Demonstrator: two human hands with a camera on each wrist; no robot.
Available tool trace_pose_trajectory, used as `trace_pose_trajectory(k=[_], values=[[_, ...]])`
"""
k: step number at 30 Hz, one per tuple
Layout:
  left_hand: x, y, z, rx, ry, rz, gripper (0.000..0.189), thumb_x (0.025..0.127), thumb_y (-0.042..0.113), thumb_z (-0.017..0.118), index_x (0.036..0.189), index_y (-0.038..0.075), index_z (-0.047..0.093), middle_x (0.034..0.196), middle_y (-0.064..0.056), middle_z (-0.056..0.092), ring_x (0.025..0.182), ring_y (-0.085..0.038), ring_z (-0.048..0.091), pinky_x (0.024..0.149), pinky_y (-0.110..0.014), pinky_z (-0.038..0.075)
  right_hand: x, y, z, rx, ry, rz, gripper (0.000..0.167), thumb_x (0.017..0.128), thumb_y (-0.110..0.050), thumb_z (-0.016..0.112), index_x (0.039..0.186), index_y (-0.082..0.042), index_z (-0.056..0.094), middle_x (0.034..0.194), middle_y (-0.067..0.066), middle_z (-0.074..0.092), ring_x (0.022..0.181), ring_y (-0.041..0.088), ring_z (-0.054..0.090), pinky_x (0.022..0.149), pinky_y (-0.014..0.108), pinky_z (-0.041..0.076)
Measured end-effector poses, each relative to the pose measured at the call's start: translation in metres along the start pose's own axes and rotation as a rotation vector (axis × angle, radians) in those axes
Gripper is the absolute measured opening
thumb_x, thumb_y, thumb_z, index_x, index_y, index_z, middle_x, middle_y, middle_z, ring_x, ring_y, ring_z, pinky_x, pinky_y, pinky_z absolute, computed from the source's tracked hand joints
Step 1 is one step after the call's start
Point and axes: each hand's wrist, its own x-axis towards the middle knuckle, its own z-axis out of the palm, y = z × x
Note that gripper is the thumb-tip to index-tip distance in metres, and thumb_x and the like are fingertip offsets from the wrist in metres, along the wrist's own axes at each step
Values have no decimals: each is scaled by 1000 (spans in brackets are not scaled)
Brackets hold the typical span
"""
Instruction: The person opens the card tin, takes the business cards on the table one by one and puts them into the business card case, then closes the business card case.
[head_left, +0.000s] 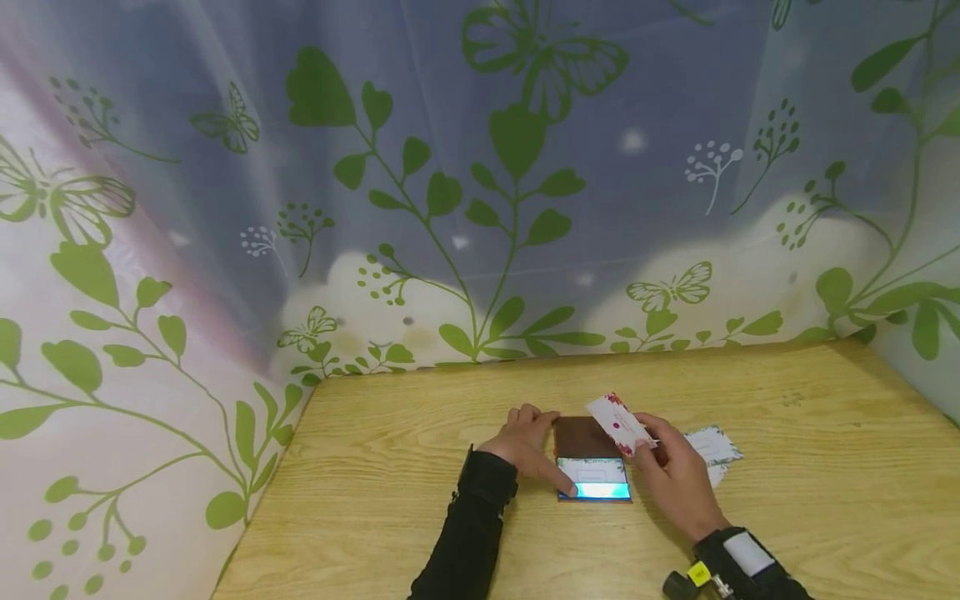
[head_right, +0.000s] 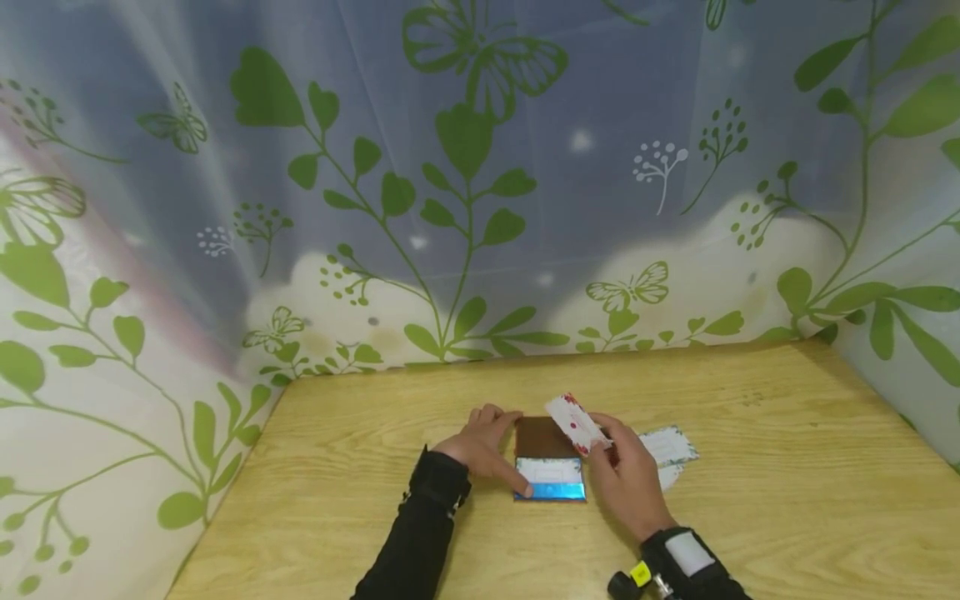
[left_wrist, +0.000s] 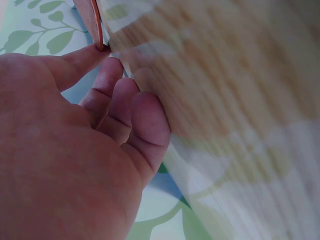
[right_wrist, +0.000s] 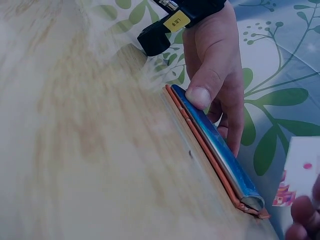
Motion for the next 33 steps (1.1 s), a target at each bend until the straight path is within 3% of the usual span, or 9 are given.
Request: trace_pose_trajectory(k=[6, 12, 20, 27, 33], values=[[-2, 3, -2, 9, 1, -1, 124, 60, 57, 95, 163, 23, 34, 127, 4, 39, 112, -15, 32, 92, -29, 42, -1, 0, 1, 75, -58, 8, 42, 101, -5, 63, 142, -11, 54, 94, 3, 71, 73, 8, 65, 59, 25, 46], [-11, 12, -8, 23, 16, 2, 120, 62, 56, 95, 161, 19, 38, 135, -3, 42, 119, -18, 35, 98, -33, 44, 0, -2, 2, 81, -79, 52, 43, 100, -7, 67, 141, -13, 54, 96, 5, 72, 76, 8, 67, 62, 26, 48], [-14, 14, -10, 27, 20, -6, 120, 62, 56, 95, 161, 20, 37, 139, -3, 42, 124, -19, 35, 99, -34, 45, 2, 1, 3, 23, -123, 53, 34, 100, -7, 67, 134, -13, 66, 86, -1, 65, 70, 10, 55, 60, 26, 43], [-15, 15, -9, 13, 17, -11, 120, 62, 54, 96, 161, 20, 37, 140, -3, 42, 123, -19, 35, 97, -35, 46, 3, 0, 3, -37, -176, 37, 37, 98, -3, 67, 134, -11, 71, 94, 0, 61, 81, 14, 52, 68, 27, 44], [-13, 14, -8, 6, 19, -11, 119, 63, 55, 95, 161, 20, 38, 142, -4, 42, 125, -20, 35, 97, -38, 47, 3, 1, 3, -79, -215, -8, 39, 96, -2, 67, 133, -14, 72, 104, -3, 67, 84, 12, 52, 72, 27, 46]])
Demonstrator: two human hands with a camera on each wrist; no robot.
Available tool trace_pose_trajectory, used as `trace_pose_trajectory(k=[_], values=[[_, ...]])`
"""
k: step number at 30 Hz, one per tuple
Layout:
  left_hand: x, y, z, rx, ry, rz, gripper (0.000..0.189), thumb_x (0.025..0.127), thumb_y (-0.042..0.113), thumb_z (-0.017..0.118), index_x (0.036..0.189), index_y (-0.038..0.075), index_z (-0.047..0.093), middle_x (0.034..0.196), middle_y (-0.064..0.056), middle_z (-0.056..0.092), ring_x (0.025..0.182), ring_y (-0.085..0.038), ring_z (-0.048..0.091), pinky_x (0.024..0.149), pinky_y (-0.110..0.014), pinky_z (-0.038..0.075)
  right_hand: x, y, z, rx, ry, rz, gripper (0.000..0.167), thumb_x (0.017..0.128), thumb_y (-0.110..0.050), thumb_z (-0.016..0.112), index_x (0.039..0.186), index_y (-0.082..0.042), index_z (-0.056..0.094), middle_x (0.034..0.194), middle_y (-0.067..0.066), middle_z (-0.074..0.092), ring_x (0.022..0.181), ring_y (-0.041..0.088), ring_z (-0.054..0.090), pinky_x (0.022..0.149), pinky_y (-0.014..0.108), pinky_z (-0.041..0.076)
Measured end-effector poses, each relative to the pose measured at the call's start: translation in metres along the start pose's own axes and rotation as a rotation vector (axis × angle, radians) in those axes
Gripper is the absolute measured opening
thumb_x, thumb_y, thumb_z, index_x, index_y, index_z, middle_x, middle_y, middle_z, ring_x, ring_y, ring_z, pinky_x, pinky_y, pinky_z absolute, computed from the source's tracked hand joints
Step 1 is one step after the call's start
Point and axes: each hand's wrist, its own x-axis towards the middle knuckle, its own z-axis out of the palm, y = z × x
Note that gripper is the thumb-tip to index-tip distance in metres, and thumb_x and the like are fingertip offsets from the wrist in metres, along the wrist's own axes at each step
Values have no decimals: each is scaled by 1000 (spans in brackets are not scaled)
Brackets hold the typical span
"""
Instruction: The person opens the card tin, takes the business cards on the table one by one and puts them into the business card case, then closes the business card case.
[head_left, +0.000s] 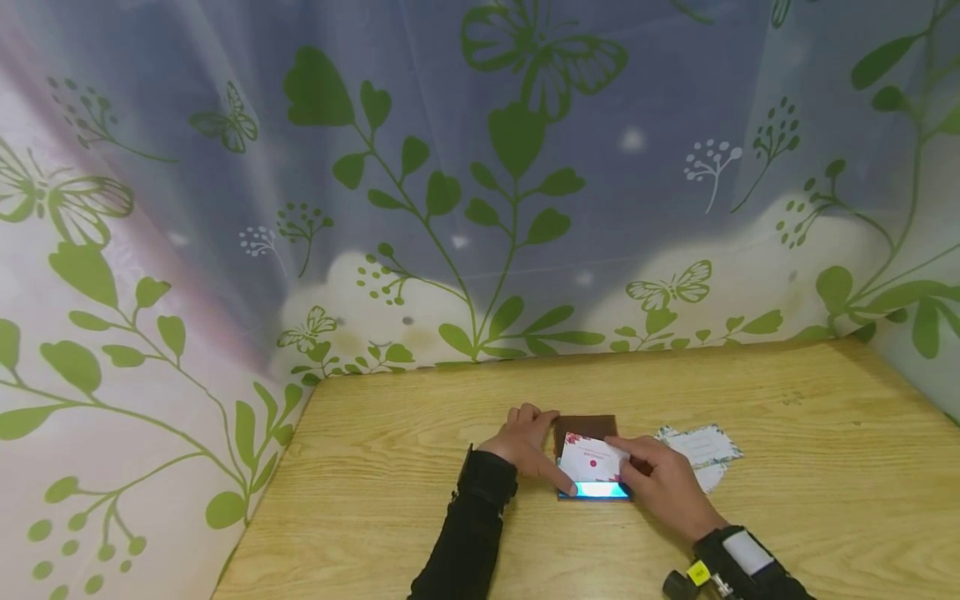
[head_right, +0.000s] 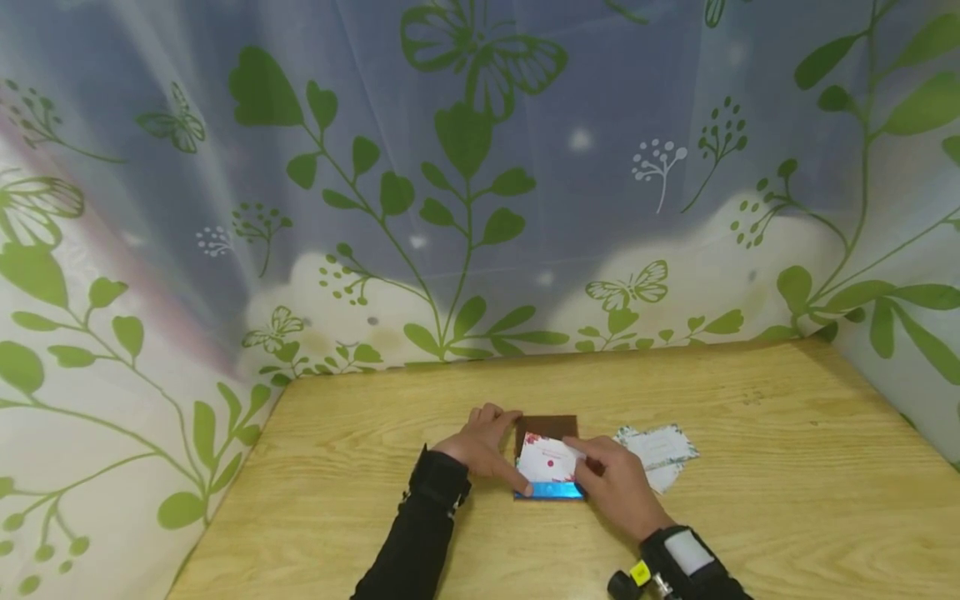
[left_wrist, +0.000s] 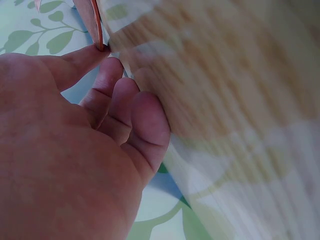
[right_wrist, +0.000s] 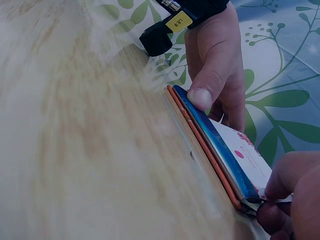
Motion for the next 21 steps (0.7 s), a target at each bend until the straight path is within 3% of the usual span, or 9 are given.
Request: trace_pose_trajectory(k=[21], values=[[-1, 1, -2, -5, -9, 2, 122, 63, 54, 96, 163, 19, 35, 141, -5, 41, 125, -21, 34, 99, -36, 45, -1, 3, 2, 25, -38, -95, 33, 95, -1, 66, 127, -9, 75, 110, 0, 63, 84, 5, 52, 70, 25, 47]])
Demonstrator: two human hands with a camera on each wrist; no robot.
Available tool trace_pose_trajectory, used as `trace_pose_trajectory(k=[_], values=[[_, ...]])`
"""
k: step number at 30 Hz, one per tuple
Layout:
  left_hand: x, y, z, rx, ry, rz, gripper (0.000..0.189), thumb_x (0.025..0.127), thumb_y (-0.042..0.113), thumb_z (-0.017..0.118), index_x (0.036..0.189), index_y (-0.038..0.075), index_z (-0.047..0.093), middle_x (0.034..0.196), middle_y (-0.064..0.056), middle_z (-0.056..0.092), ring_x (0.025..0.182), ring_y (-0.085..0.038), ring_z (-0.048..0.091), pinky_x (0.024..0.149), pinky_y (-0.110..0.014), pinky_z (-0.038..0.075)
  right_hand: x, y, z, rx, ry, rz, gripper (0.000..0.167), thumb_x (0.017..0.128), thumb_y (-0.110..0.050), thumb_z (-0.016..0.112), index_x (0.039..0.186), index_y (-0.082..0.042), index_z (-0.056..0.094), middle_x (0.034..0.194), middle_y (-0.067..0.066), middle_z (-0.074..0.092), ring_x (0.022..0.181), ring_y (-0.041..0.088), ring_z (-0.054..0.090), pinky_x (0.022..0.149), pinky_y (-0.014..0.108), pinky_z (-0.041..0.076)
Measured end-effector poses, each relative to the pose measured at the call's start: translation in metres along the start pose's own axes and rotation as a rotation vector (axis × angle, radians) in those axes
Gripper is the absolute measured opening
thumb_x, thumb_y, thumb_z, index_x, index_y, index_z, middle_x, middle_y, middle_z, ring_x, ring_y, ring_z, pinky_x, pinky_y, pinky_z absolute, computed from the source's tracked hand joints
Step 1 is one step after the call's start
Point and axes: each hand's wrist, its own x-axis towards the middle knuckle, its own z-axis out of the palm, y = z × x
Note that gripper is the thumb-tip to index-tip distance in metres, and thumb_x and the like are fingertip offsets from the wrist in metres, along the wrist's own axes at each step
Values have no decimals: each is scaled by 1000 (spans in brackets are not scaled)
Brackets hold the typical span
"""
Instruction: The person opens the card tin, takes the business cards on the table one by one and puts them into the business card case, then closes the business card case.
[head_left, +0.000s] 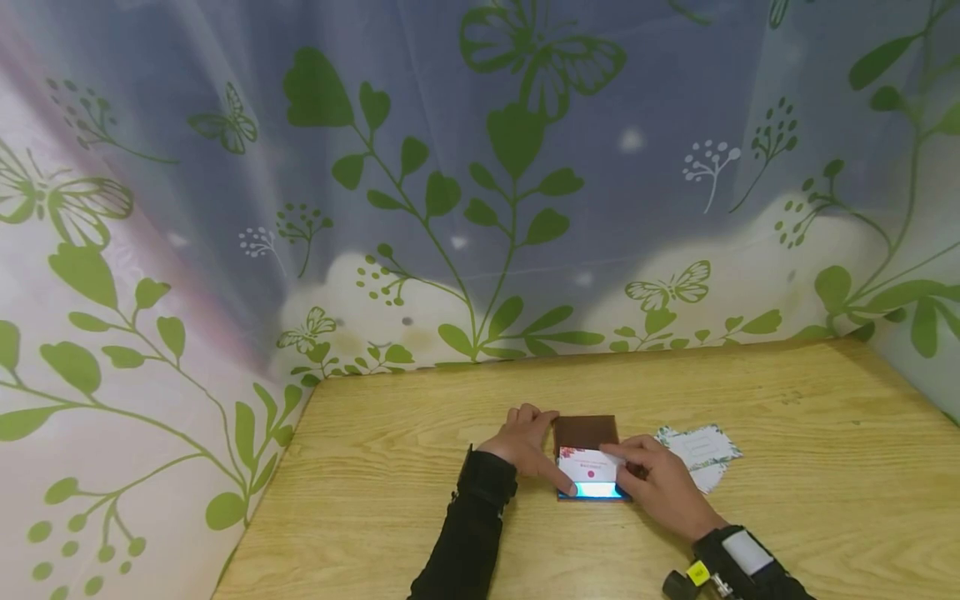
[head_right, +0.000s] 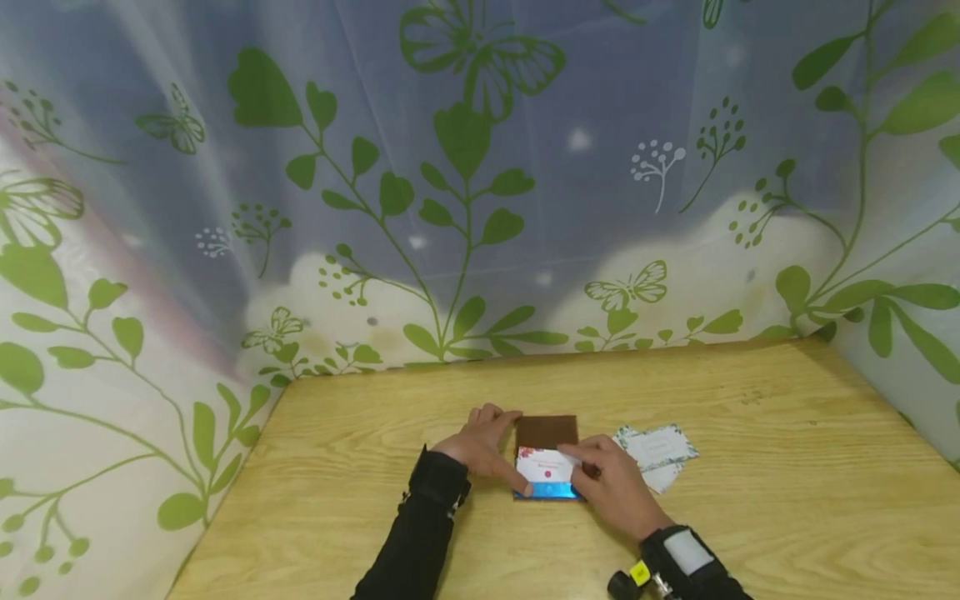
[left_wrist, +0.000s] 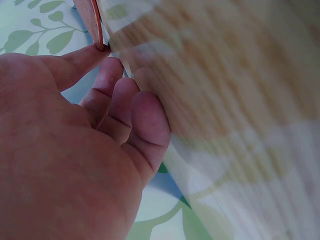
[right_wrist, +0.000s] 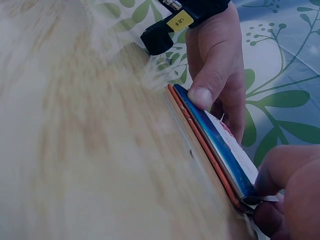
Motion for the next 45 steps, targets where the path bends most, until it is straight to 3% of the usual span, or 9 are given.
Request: trace_pose_trajectory(k=[18, 26, 33, 37, 41, 45], values=[[0, 0, 0, -5, -1, -1, 122, 62, 54, 96, 162, 20, 35, 142, -4, 40, 126, -20, 34, 101, -36, 45, -1, -1, -2, 45, -31, 6, 30, 97, -2, 65, 123, -11, 77, 112, 1, 61, 80, 4, 50, 68, 25, 45], [-1, 0, 1, 6, -5, -11, 121, 63, 56, 95, 162, 22, 35, 145, -4, 39, 129, -21, 34, 101, -37, 46, -1, -1, -2, 23, -39, 13, 29, 97, -1, 64, 122, -8, 77, 110, 0, 59, 85, 7, 51, 71, 26, 44], [1, -1, 2, 22, 1, -1, 121, 63, 56, 95, 162, 21, 35, 145, -4, 39, 128, -21, 34, 100, -36, 45, -1, -2, -2, 4, -82, -5, 29, 100, -1, 61, 125, -3, 75, 112, -2, 55, 98, 13, 52, 78, 28, 46], [1, -1, 2, 27, 6, 3, 121, 63, 56, 95, 162, 21, 36, 144, -5, 40, 126, -21, 35, 100, -36, 46, -1, -2, -2, 5, -79, -4, 29, 100, -1, 61, 126, -3, 74, 112, -1, 55, 94, 11, 52, 76, 27, 45], [1, -2, 2, 25, 4, 0, 121, 63, 56, 95, 162, 21, 36, 144, -5, 40, 126, -21, 35, 100, -36, 46, -1, -2, 0, 7, -27, 39, 28, 98, -2, 63, 123, -8, 75, 111, 1, 58, 83, 7, 52, 70, 26, 46], [2, -3, 1, 22, 1, 6, 121, 63, 55, 95, 162, 20, 36, 142, -5, 41, 125, -20, 34, 98, -35, 46, -2, -4, 0, 1, 143, 87, 23, 95, 0, 65, 108, -14, 76, 103, -1, 61, 79, 8, 54, 67, 24, 47]])
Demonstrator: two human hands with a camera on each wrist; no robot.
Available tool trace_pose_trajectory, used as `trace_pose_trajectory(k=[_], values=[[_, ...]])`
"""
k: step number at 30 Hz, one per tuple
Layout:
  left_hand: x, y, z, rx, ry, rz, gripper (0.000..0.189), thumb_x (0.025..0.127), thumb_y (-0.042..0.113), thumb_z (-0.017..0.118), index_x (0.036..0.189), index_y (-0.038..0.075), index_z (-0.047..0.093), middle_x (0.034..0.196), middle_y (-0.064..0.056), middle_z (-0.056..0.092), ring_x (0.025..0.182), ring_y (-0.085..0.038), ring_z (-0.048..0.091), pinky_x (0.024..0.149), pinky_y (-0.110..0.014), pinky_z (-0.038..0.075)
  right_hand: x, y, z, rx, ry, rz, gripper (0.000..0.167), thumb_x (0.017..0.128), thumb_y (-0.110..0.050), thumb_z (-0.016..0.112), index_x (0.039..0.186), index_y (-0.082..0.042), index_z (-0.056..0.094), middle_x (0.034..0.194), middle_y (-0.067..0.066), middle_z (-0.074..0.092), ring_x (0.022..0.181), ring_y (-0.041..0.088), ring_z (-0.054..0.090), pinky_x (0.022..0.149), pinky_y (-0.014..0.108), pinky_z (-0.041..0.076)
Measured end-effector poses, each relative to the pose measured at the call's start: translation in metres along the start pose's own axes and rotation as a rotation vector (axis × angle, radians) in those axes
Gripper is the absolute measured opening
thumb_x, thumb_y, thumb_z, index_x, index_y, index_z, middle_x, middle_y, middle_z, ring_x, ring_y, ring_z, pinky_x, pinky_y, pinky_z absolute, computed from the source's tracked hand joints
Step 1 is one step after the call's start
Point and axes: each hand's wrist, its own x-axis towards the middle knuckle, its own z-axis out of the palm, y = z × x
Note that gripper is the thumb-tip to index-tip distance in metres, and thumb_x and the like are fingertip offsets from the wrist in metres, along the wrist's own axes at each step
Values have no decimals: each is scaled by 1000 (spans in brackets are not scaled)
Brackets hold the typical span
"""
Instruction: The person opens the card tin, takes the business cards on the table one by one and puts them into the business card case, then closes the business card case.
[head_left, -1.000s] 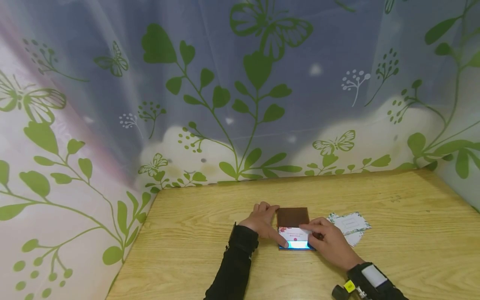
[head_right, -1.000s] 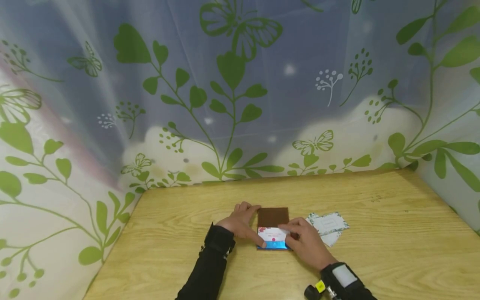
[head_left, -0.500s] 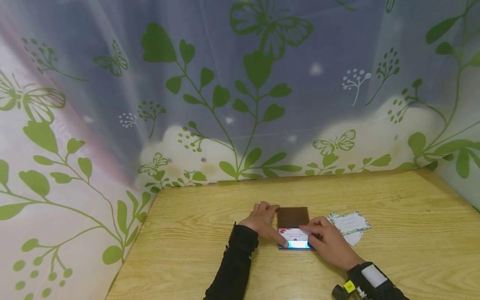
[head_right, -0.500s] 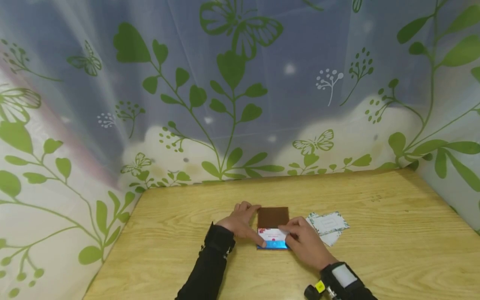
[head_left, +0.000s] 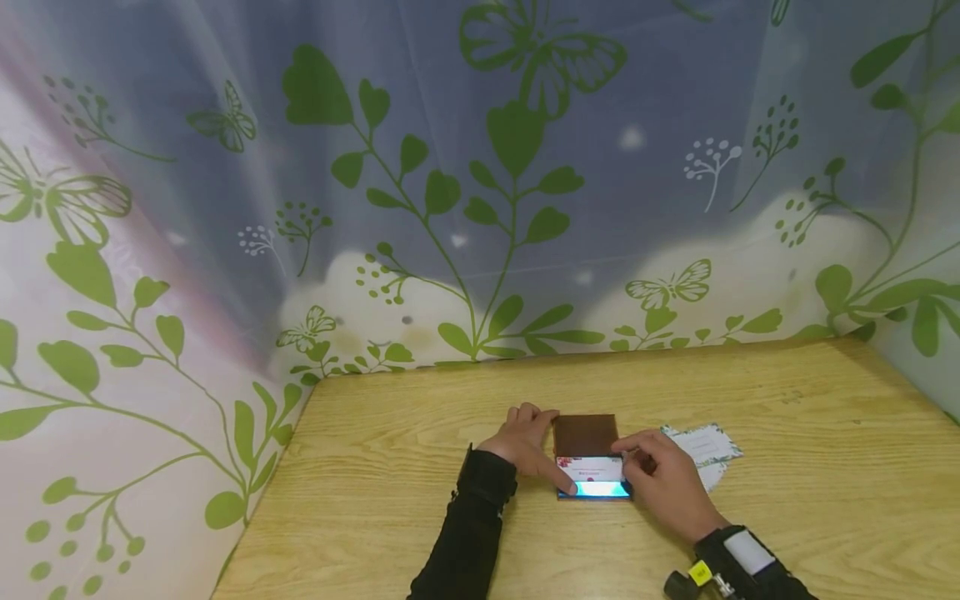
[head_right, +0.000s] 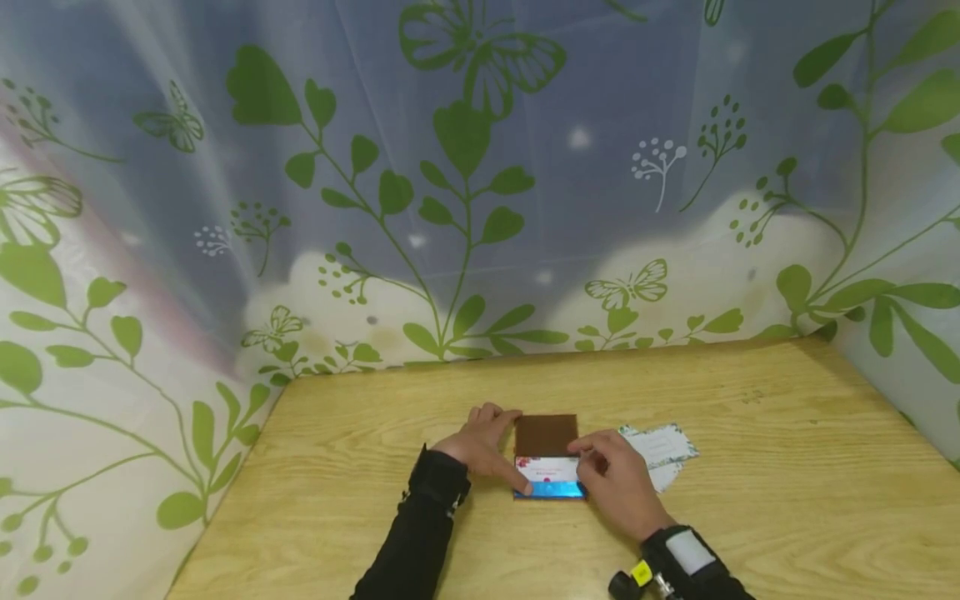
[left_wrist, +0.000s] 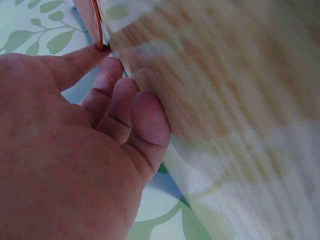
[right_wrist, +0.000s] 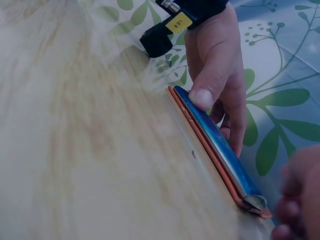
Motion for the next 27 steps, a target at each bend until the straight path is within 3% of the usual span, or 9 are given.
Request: trace_pose_trajectory(k=[2, 4, 7, 11, 14, 16, 19, 24, 27], values=[[0, 0, 0, -5, -2, 4, 120, 63, 55, 95, 162, 20, 36, 141, -4, 41, 123, -20, 34, 97, -34, 46, 0, -1, -1, -3, 125, 10, 21, 93, 2, 65, 102, -14, 75, 102, 0, 61, 82, 12, 55, 69, 25, 47], [-1, 0, -1, -9, -4, 7, 120, 63, 55, 95, 162, 20, 36, 139, -4, 41, 121, -19, 34, 96, -34, 46, 1, -2, -2, -18, 232, 14, 19, 91, 2, 65, 104, -10, 73, 108, 7, 60, 95, 22, 55, 81, 31, 44], [-1, 0, -1, -19, -6, 5, 120, 64, 54, 95, 162, 20, 36, 137, -3, 41, 121, -20, 34, 96, -34, 46, 2, -2, -5, -66, 311, 74, 36, 87, 0, 70, 123, -1, 64, 132, 24, 49, 120, 43, 42, 98, 55, 29], [-1, 0, 0, -15, -13, -1, 119, 65, 54, 94, 162, 20, 35, 138, -4, 41, 122, -19, 33, 97, -34, 46, 2, -2, -9, -164, 208, 217, 73, 85, -7, 72, 148, 6, 39, 152, 44, 16, 137, 62, 10, 101, 74, 9], [0, 0, 1, -13, -17, -1, 119, 65, 55, 94, 162, 20, 35, 139, -4, 41, 123, -19, 33, 97, -35, 46, -1, -3, -9, -204, 101, 273, 77, 88, -8, 67, 152, 12, 28, 151, 51, 5, 138, 67, 1, 102, 78, 3], [0, 1, 0, -10, -13, 3, 119, 64, 55, 95, 162, 20, 36, 139, -4, 41, 123, -20, 34, 96, -35, 47, -2, -5, -9, -222, 72, 271, 75, 90, -8, 63, 152, 13, 27, 150, 51, 11, 137, 66, 4, 102, 77, 6], [1, 1, -1, 2, -8, 4, 120, 64, 56, 95, 161, 20, 36, 141, -4, 41, 125, -21, 34, 97, -36, 47, -2, -4, -8, -252, 94, 230, 70, 91, -8, 64, 150, 13, 32, 146, 46, 29, 134, 62, 20, 101, 73, 17], [0, 1, -1, 8, -4, 0, 120, 64, 56, 95, 161, 20, 36, 141, -5, 41, 126, -21, 34, 98, -37, 47, -1, -2, -7, -286, 134, 152, 61, 93, -8, 69, 145, 14, 45, 133, 40, 51, 121, 55, 42, 94, 65, 31], [0, 0, -1, 6, -5, 0, 120, 63, 56, 95, 162, 20, 36, 140, -4, 41, 124, -20, 34, 96, -35, 47, -2, -1, -6, -291, 133, 118, 51, 94, -11, 72, 137, 12, 56, 128, 37, 57, 116, 53, 47, 92, 64, 32]])
